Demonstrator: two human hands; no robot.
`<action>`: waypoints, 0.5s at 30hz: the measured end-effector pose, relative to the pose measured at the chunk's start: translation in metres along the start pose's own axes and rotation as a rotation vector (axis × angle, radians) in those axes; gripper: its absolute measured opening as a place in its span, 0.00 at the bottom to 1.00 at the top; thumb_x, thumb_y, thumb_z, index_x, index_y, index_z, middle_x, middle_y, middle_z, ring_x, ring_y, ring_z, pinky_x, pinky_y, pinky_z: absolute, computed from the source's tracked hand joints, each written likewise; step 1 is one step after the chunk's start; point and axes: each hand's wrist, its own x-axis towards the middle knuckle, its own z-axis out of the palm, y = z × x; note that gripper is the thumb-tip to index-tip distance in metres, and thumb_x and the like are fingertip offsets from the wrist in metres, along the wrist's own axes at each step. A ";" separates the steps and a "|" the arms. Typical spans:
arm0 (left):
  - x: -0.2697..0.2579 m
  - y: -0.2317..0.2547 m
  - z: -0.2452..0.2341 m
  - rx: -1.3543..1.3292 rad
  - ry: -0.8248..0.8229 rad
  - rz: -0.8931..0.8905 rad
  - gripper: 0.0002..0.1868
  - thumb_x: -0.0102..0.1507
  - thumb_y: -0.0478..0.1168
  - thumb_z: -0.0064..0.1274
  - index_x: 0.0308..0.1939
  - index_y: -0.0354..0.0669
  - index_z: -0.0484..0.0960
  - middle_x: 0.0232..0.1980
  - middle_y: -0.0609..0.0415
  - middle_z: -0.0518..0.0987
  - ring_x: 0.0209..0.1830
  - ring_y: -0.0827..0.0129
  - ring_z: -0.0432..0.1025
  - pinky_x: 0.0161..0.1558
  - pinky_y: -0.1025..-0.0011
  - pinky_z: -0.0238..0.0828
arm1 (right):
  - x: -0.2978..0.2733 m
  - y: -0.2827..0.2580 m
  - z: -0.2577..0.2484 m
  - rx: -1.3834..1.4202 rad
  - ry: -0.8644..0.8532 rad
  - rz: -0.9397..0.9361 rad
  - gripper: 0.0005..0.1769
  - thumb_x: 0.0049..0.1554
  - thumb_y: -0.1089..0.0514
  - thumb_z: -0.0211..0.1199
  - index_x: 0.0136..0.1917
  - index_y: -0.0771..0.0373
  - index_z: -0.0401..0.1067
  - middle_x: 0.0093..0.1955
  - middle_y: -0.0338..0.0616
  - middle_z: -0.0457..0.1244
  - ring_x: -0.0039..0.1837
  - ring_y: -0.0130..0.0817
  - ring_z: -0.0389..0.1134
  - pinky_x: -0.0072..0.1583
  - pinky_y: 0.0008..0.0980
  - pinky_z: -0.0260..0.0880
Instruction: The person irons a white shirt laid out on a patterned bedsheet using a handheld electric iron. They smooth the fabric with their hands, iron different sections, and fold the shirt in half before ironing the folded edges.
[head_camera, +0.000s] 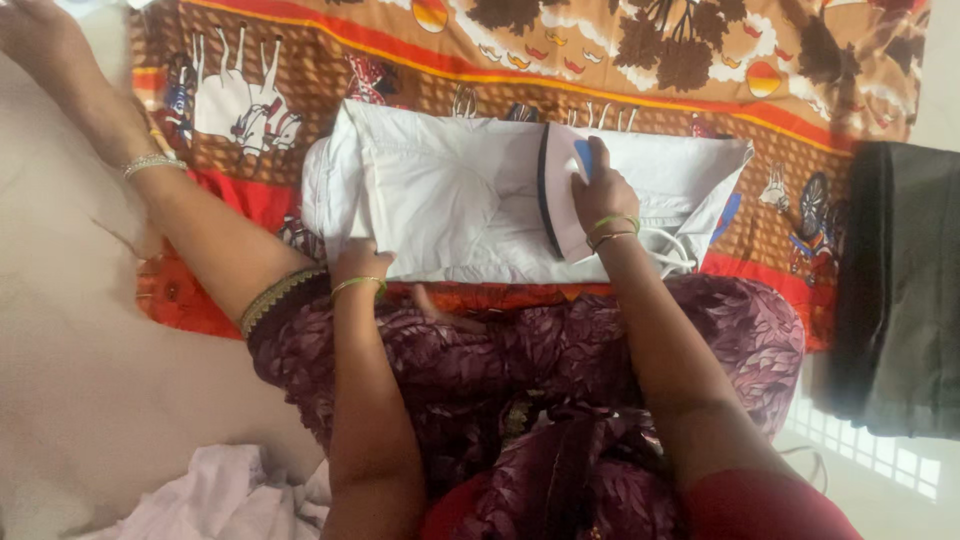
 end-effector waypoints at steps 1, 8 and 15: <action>-0.001 0.000 -0.001 0.013 0.006 0.009 0.25 0.58 0.55 0.61 0.47 0.37 0.85 0.52 0.37 0.81 0.53 0.44 0.76 0.55 0.53 0.72 | 0.002 -0.001 0.000 -0.004 0.003 0.014 0.37 0.61 0.47 0.60 0.79 0.45 0.50 0.49 0.59 0.70 0.52 0.62 0.71 0.53 0.57 0.70; 0.007 -0.009 0.003 -0.010 0.031 0.038 0.26 0.57 0.55 0.61 0.48 0.36 0.84 0.53 0.35 0.80 0.53 0.42 0.76 0.54 0.52 0.71 | 0.073 -0.013 0.008 0.008 0.064 0.080 0.33 0.60 0.47 0.59 0.76 0.45 0.54 0.51 0.58 0.70 0.53 0.60 0.72 0.53 0.55 0.71; 0.018 -0.020 0.009 -0.023 -0.009 0.023 0.25 0.58 0.55 0.61 0.47 0.38 0.86 0.47 0.36 0.83 0.49 0.43 0.78 0.53 0.54 0.72 | 0.104 -0.002 0.014 0.075 0.162 0.026 0.36 0.57 0.48 0.61 0.75 0.47 0.53 0.53 0.61 0.68 0.53 0.60 0.71 0.53 0.54 0.70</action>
